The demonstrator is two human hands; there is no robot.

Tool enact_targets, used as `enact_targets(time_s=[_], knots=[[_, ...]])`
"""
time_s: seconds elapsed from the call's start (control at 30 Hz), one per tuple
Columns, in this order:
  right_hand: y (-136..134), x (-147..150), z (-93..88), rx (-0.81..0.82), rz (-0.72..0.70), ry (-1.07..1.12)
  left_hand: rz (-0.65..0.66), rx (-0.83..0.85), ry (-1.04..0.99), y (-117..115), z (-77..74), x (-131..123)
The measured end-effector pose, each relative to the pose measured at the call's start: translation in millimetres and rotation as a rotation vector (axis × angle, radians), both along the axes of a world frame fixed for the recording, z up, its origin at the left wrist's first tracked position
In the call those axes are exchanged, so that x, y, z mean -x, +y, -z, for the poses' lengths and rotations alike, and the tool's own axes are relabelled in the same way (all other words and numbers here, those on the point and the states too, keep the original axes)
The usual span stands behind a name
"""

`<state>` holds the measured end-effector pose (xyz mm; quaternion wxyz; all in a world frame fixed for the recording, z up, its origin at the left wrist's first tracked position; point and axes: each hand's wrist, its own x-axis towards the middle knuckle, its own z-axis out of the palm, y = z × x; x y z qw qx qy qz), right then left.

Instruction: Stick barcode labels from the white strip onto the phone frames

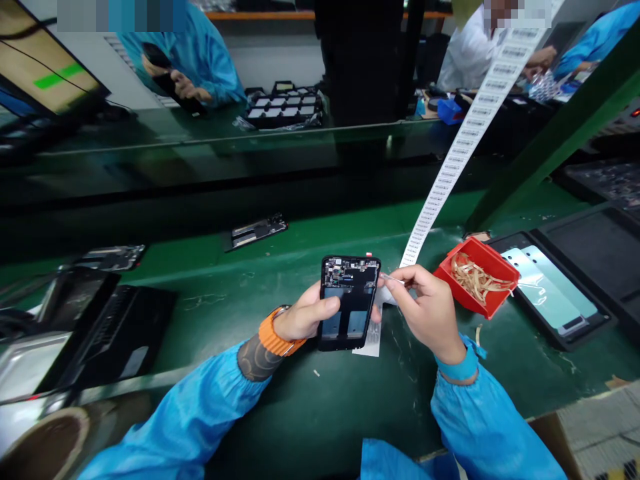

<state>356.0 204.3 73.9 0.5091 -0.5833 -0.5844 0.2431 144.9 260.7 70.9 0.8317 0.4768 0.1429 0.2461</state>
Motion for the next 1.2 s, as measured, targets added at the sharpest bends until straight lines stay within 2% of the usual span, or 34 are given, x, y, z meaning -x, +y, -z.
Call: enact_targets(time_s=[0.13,0.3,0.4,0.5,0.57,0.6,0.7,0.77,0.83,0.9,1.03,1.13,1.2], knots=[[3,2,0.3,-0.115,0.017,-0.059,0.010,0.199,-0.046,-2,5.6,-5],[9,2,4.9,-0.370,0.081,-0.416,0.084,0.540,-0.159,-2,9.4,-14],[12,-2,10.2,-0.461,0.137,-0.508,0.063,0.666,-0.202,1,12.7,-22],[15,-10,10.7,-0.432,0.306,-0.305,0.060,0.696,-0.148,2,17.2,-34],[16,-15,5.9,-0.325,0.388,0.013,0.025,0.657,-0.046,0,19.5,-40],[17,-17,2.1,-0.266,0.382,0.188,-0.022,0.628,0.001,0,20.0,-41],[16,-20,-9.9,-0.116,0.244,0.562,-0.319,0.546,0.048,4,19.8,-35],[13,-16,-14.7,-0.016,0.154,0.636,-0.580,0.520,0.001,12,19.0,-25],[6,-5,-15.0,0.120,0.049,0.627,-0.737,0.512,-0.092,22,18.6,-14],[-2,14,-11.9,0.239,-0.093,0.587,-0.739,0.527,-0.215,28,18.4,-8],[-17,64,-5.1,0.340,-0.380,0.490,-0.553,0.551,-0.368,26,17.3,-17],[-20,90,-2.2,0.320,-0.401,0.421,-0.447,0.550,-0.388,21,14.4,-28],[-19,95,-0.9,0.314,-0.369,0.368,-0.439,0.573,-0.368,21,13.1,-32]])
